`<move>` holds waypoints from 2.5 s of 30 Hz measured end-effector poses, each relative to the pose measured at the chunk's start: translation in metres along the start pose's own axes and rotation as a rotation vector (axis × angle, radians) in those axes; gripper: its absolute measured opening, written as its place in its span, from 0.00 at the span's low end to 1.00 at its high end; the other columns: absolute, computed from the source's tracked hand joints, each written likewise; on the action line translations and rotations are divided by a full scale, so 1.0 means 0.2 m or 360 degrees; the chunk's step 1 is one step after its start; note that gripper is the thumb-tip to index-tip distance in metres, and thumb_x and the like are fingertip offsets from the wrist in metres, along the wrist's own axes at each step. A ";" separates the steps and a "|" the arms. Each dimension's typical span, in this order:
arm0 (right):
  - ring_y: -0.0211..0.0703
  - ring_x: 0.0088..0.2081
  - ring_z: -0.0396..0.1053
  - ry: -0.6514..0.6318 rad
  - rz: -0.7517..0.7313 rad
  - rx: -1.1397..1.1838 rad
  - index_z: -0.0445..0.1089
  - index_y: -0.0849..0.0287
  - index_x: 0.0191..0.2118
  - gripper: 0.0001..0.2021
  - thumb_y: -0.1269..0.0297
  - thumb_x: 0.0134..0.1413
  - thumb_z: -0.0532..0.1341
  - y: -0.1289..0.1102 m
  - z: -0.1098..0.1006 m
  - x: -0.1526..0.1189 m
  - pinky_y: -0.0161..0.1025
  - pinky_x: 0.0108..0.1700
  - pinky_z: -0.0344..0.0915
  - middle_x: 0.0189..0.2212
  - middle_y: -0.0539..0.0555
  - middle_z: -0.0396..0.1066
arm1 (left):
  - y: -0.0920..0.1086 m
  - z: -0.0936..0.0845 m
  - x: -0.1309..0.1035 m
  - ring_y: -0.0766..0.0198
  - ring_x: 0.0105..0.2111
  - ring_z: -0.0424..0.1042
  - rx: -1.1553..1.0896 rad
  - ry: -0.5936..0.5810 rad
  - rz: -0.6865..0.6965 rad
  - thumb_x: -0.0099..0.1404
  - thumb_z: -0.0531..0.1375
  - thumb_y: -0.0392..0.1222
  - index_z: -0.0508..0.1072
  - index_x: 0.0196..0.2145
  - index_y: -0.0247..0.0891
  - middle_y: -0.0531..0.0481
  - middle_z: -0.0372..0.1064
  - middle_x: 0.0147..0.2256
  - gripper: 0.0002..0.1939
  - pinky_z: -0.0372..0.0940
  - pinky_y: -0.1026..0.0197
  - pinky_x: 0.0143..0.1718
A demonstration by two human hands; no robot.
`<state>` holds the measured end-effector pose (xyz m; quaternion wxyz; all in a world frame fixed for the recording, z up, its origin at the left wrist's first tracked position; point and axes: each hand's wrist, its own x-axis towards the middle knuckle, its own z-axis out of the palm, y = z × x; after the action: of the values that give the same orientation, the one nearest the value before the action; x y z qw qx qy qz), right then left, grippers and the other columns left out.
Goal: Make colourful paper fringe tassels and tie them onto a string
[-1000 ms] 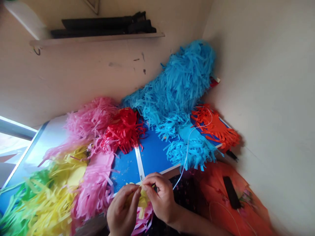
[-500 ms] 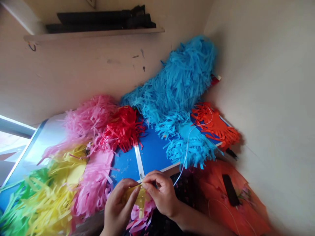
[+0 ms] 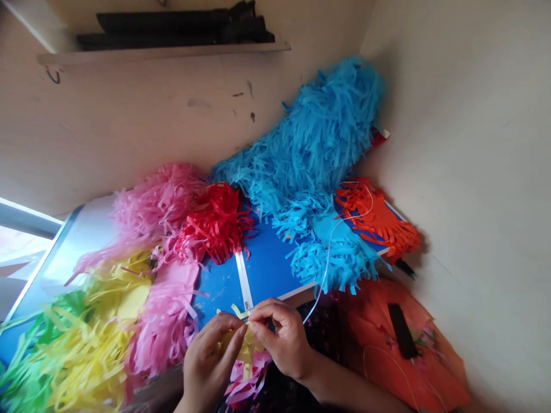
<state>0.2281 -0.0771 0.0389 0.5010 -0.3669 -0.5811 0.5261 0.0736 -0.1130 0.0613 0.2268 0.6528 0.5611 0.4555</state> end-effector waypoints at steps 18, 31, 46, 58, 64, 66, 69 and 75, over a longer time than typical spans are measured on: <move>0.38 0.35 0.73 -0.0147 -0.0012 -0.0049 0.74 0.54 0.38 0.04 0.69 0.58 0.64 0.02 -0.05 0.00 0.34 0.41 0.69 0.32 0.49 0.74 | 0.00 0.00 -0.01 0.64 0.29 0.75 -0.0071 -0.0075 0.0094 0.65 0.61 0.32 0.74 0.35 0.40 0.52 0.75 0.29 0.05 0.69 0.65 0.33; 0.35 0.29 0.75 0.0014 -0.0069 -0.0315 0.76 0.56 0.32 0.01 0.68 0.54 0.68 -0.01 -0.04 0.02 0.28 0.35 0.69 0.28 0.48 0.78 | -0.05 0.00 -0.03 0.65 0.31 0.78 -0.0264 -0.0029 -0.0216 0.65 0.63 0.39 0.78 0.35 0.42 0.52 0.78 0.31 0.03 0.72 0.68 0.32; 0.37 0.29 0.72 -0.0328 -0.0317 -0.0699 0.71 0.57 0.29 0.06 0.75 0.54 0.60 -0.05 -0.09 0.08 0.32 0.37 0.65 0.26 0.49 0.74 | -0.09 -0.05 0.01 0.66 0.33 0.77 0.0030 -0.0252 0.0184 0.67 0.60 0.33 0.75 0.39 0.43 0.53 0.77 0.32 0.07 0.70 0.67 0.35; 0.35 0.26 0.68 -0.0408 -0.0136 -0.0606 0.68 0.57 0.27 0.06 0.75 0.47 0.58 -0.04 -0.13 0.10 0.30 0.31 0.64 0.24 0.47 0.70 | -0.07 -0.07 0.08 0.64 0.29 0.73 0.0281 -0.0267 0.0342 0.68 0.60 0.38 0.72 0.33 0.41 0.53 0.75 0.28 0.04 0.66 0.60 0.35; 0.37 0.30 0.71 -0.0490 0.0167 -0.0346 0.73 0.58 0.36 0.04 0.67 0.54 0.63 -0.11 -0.16 0.14 0.32 0.34 0.68 0.30 0.50 0.74 | -0.09 -0.08 0.06 0.63 0.28 0.76 0.0094 -0.0170 -0.0080 0.67 0.61 0.45 0.74 0.32 0.40 0.51 0.76 0.28 0.08 0.69 0.64 0.30; 0.38 0.32 0.72 -0.0491 0.0157 -0.0287 0.74 0.58 0.40 0.07 0.64 0.54 0.65 -0.11 -0.15 0.15 0.33 0.36 0.69 0.32 0.51 0.75 | -0.08 -0.06 0.05 0.63 0.26 0.76 -0.0044 -0.0212 -0.0261 0.67 0.60 0.47 0.74 0.32 0.39 0.51 0.76 0.27 0.11 0.69 0.65 0.27; 0.38 0.31 0.72 -0.0401 0.0037 -0.0380 0.76 0.58 0.33 0.05 0.65 0.58 0.62 -0.10 -0.11 0.14 0.33 0.36 0.67 0.29 0.51 0.75 | -0.05 -0.02 0.04 0.61 0.30 0.78 -0.0142 -0.0156 -0.0250 0.67 0.60 0.45 0.75 0.35 0.39 0.49 0.77 0.30 0.08 0.73 0.64 0.32; 0.39 0.32 0.74 -0.0220 -0.0171 -0.0517 0.76 0.57 0.33 0.07 0.65 0.61 0.62 -0.07 -0.08 0.12 0.33 0.37 0.68 0.29 0.51 0.77 | -0.02 0.03 0.06 0.62 0.35 0.78 -0.0020 0.0239 0.0318 0.65 0.61 0.33 0.76 0.37 0.41 0.49 0.77 0.34 0.06 0.74 0.64 0.37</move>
<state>0.2387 -0.0527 0.0574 0.4214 -0.3744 -0.7101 0.4218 0.0773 -0.1001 0.0593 0.1418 0.6681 0.5056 0.5271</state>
